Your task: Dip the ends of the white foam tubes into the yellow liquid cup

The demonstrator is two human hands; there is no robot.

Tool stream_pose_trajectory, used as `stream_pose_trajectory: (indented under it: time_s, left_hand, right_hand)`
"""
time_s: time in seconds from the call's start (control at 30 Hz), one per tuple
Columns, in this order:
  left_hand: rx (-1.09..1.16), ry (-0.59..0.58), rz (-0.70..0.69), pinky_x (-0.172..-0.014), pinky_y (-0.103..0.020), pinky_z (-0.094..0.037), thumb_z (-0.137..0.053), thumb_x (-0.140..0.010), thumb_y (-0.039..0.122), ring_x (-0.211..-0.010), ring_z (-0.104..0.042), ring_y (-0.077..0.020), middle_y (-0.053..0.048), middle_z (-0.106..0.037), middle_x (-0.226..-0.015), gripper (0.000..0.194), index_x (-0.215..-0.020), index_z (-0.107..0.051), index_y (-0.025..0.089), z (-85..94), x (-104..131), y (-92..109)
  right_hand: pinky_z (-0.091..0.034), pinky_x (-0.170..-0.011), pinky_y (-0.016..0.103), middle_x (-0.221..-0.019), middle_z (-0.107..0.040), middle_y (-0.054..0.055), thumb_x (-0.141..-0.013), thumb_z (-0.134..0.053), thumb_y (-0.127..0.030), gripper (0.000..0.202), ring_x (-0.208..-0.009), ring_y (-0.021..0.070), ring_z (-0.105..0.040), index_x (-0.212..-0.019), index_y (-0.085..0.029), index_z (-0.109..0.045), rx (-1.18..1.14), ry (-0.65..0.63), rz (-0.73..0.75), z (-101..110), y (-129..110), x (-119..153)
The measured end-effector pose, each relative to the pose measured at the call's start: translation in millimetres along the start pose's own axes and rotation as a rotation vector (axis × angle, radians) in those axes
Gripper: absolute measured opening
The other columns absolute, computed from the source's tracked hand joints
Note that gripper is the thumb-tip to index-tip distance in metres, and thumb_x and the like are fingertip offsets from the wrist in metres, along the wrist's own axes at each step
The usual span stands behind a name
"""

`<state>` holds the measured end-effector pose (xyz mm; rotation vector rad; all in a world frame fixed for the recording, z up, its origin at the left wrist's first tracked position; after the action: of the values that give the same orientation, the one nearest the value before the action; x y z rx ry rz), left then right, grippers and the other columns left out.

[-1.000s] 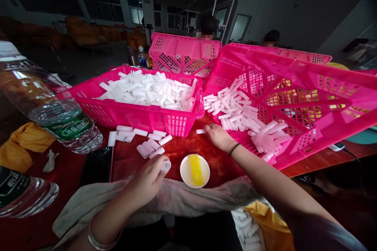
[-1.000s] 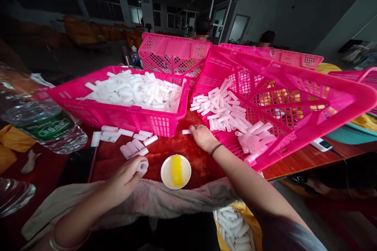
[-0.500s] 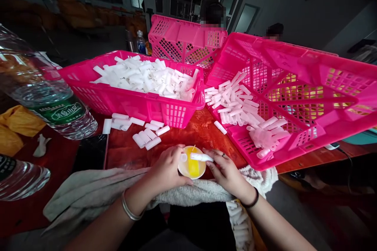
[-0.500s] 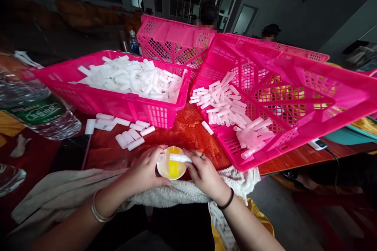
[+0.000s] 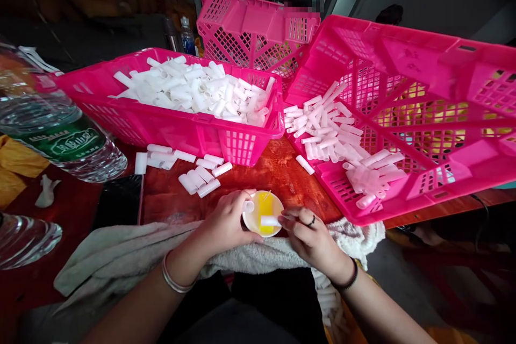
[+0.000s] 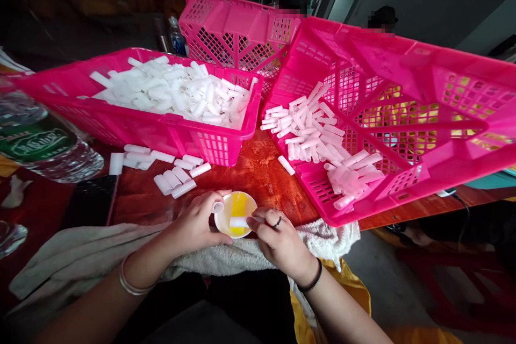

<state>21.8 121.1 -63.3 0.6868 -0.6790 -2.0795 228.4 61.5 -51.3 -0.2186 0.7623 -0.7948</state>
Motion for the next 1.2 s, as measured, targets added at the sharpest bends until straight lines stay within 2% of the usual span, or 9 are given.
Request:
stream_pose_trajectory:
  time_s: [0.07,0.2,0.27,0.37,0.47,0.67,0.87,1.07,1.2]
  left_hand:
    - [-0.002,-0.001,0.001,-0.1,-0.05,-0.042,-0.093,-0.046,0.037,-0.117,-0.051,-0.0348,-0.013,-0.057,-0.125,0.085,-0.116,-0.047,0.022,-0.3,-0.2,0.1]
    - [-0.023,-0.003,0.007,-0.099,-0.048,-0.043,-0.094,-0.046,0.038,-0.116,-0.051,-0.0341,-0.013,-0.057,-0.125,0.084,-0.113,-0.047,0.02,-0.7,-0.2,0.4]
    - [-0.03,-0.003,0.004,-0.099,-0.047,-0.043,-0.094,-0.045,0.038,-0.116,-0.052,-0.0334,-0.012,-0.057,-0.125,0.084,-0.113,-0.047,0.021,-0.9,0.1,0.6]
    - [-0.032,-0.007,-0.014,-0.098,-0.047,-0.043,-0.094,-0.044,0.039,-0.115,-0.052,-0.0328,-0.011,-0.058,-0.124,0.085,-0.112,-0.047,0.022,-1.9,0.3,0.4]
    - [-0.031,-0.005,-0.015,-0.097,-0.047,-0.043,-0.094,-0.043,0.04,-0.115,-0.052,-0.0333,-0.012,-0.058,-0.125,0.084,-0.111,-0.047,0.021,-2.9,0.5,-1.0]
    - [-0.017,0.003,-0.039,-0.099,-0.046,-0.042,-0.094,-0.044,0.042,-0.116,-0.053,-0.033,-0.012,-0.058,-0.125,0.087,-0.114,-0.046,0.022,-3.2,0.9,-0.8]
    - [-0.013,-0.009,-0.018,-0.099,-0.047,-0.042,-0.092,-0.047,0.042,-0.117,-0.052,-0.034,-0.011,-0.057,-0.127,0.086,-0.116,-0.046,0.023,-3.5,1.6,-2.4]
    - [-0.014,-0.015,-0.011,-0.099,-0.047,-0.041,-0.093,-0.046,0.04,-0.116,-0.052,-0.0333,-0.01,-0.057,-0.126,0.088,-0.117,-0.045,0.023,-2.2,1.4,-0.7]
    - [0.009,-0.019,0.012,-0.098,-0.048,-0.042,-0.092,-0.047,0.04,-0.116,-0.052,-0.0343,-0.012,-0.056,-0.127,0.086,-0.117,-0.047,0.022,-1.6,1.7,0.2]
  right_hand:
    - [-0.054,-0.082,0.037,-0.106,-0.057,0.011,-0.091,-0.048,-0.005,0.033,-0.103,0.0222,-0.058,-0.118,-0.021,-0.057,-0.042,-0.003,-0.041,-0.9,0.2,0.6]
    - [-0.054,-0.087,0.038,-0.117,-0.059,0.013,-0.092,-0.058,-0.023,0.04,-0.107,0.0237,-0.06,-0.131,-0.02,-0.048,-0.231,-0.046,-0.357,-0.1,3.6,3.2]
    - [-0.055,-0.085,0.037,-0.113,-0.065,0.012,-0.095,-0.055,-0.026,0.031,-0.1,0.0223,-0.064,-0.125,-0.02,-0.055,-0.268,-0.027,-0.439,1.1,4.1,3.4]
    - [-0.056,-0.082,0.036,-0.102,-0.068,0.009,-0.096,-0.053,-0.026,0.02,-0.093,0.0212,-0.066,-0.112,-0.02,-0.063,-0.24,0.064,-0.408,2.8,5.5,-0.5]
    - [-0.054,-0.086,0.039,-0.105,-0.065,0.011,-0.095,-0.054,-0.024,0.021,-0.098,0.0229,-0.063,-0.114,-0.02,-0.062,-0.145,0.118,-0.315,2.3,8.3,-6.4]
    - [-0.055,-0.078,0.034,-0.103,-0.056,0.01,-0.094,-0.048,-0.012,0.021,-0.095,0.0205,-0.06,-0.105,-0.021,-0.063,-0.101,-0.027,-0.104,0.4,3.8,-13.1]
    - [-0.055,-0.084,0.038,-0.107,-0.064,0.01,-0.093,-0.055,-0.025,0.029,-0.097,0.0231,-0.064,-0.121,-0.02,-0.053,-0.289,-0.076,-0.387,-0.8,10.7,-8.0]
    - [-0.055,-0.079,0.035,-0.105,-0.058,0.011,-0.093,-0.052,-0.014,0.021,-0.099,0.0217,-0.061,-0.109,-0.022,-0.062,-0.161,-0.018,-0.131,-0.5,4.6,-6.3]
    - [-0.056,-0.084,0.037,-0.109,-0.061,0.011,-0.094,-0.055,-0.021,0.027,-0.101,0.0226,-0.062,-0.12,-0.022,-0.055,-0.264,-0.035,-0.32,-0.1,4.6,-3.5]
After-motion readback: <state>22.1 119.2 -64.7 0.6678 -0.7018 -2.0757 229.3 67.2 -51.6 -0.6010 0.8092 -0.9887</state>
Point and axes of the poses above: each hand's wrist, its own x-axis away from the middle knuckle, its own z-axis out of the back of the hand, y = z × x, the point moved 3 cm from there along -x, towards the middle knuckle
